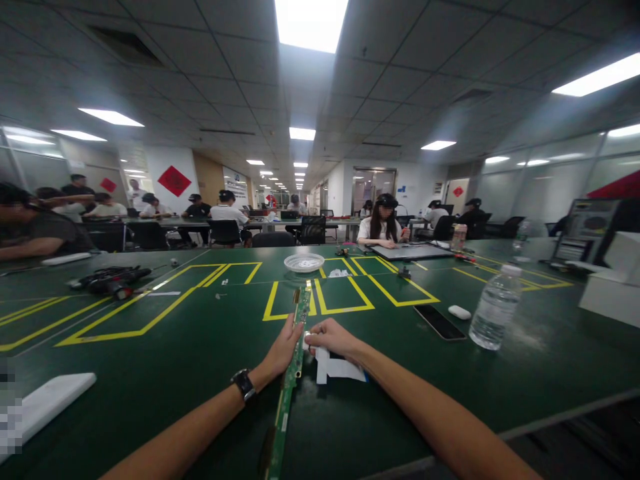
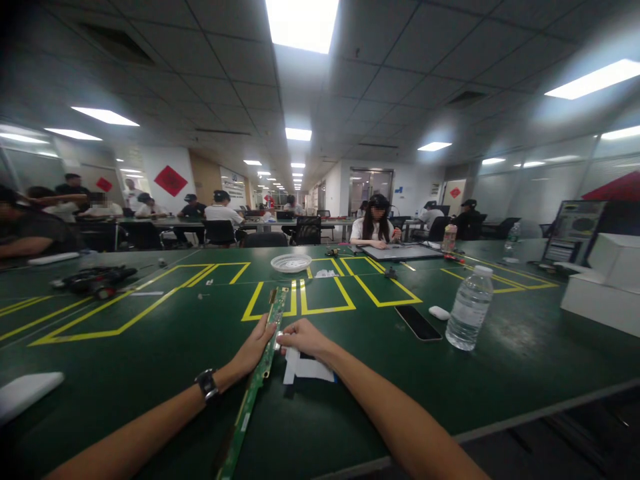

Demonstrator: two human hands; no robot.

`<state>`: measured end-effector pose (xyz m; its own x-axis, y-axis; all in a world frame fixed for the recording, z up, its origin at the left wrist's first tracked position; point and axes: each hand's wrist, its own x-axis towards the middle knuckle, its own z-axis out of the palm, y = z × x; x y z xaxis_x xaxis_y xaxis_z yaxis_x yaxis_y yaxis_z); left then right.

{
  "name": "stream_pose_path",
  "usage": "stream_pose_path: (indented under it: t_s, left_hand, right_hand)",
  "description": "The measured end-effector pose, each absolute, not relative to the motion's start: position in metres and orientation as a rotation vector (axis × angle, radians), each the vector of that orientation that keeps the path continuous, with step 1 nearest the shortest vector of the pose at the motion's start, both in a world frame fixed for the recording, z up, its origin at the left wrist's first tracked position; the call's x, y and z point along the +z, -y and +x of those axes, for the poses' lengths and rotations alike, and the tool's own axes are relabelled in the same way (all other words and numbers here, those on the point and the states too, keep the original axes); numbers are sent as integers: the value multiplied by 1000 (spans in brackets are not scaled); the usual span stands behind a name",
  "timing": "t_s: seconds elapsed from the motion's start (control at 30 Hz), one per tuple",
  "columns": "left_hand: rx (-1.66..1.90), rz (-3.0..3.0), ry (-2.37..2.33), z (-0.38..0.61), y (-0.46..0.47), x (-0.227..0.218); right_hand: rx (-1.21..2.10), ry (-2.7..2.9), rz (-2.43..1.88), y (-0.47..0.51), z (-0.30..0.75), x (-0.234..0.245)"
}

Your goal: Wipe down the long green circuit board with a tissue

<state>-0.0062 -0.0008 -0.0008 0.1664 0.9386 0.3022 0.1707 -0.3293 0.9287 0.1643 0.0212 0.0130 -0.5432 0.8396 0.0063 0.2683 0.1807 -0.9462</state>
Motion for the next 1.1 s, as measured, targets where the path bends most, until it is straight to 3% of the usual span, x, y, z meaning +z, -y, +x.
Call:
stream_pose_path:
  t_s: [0.3, 0.53, 0.63, 0.87, 1.1]
  left_hand:
    - [1237, 1563, -1070, -8, -14, -5]
    - [1402, 1559, -1371, -46, -37, -5]
    - [1421, 1585, -1389, -51, -40, -4]
    - [1382, 1776, -1350, -40, -36, -7]
    - [1350, 1882, -1279, -39, -38, -14]
  right_hand:
    - [1220, 1933, -1160, -40, 179, 10]
    - [255, 1822, -1861, -75, 256, 14]
    - [13, 1729, -2178, -83, 291, 13]
    - [-272, 1737, -2240, -89, 313, 2]
    - [-267, 1906, -2184, -94, 302, -10]
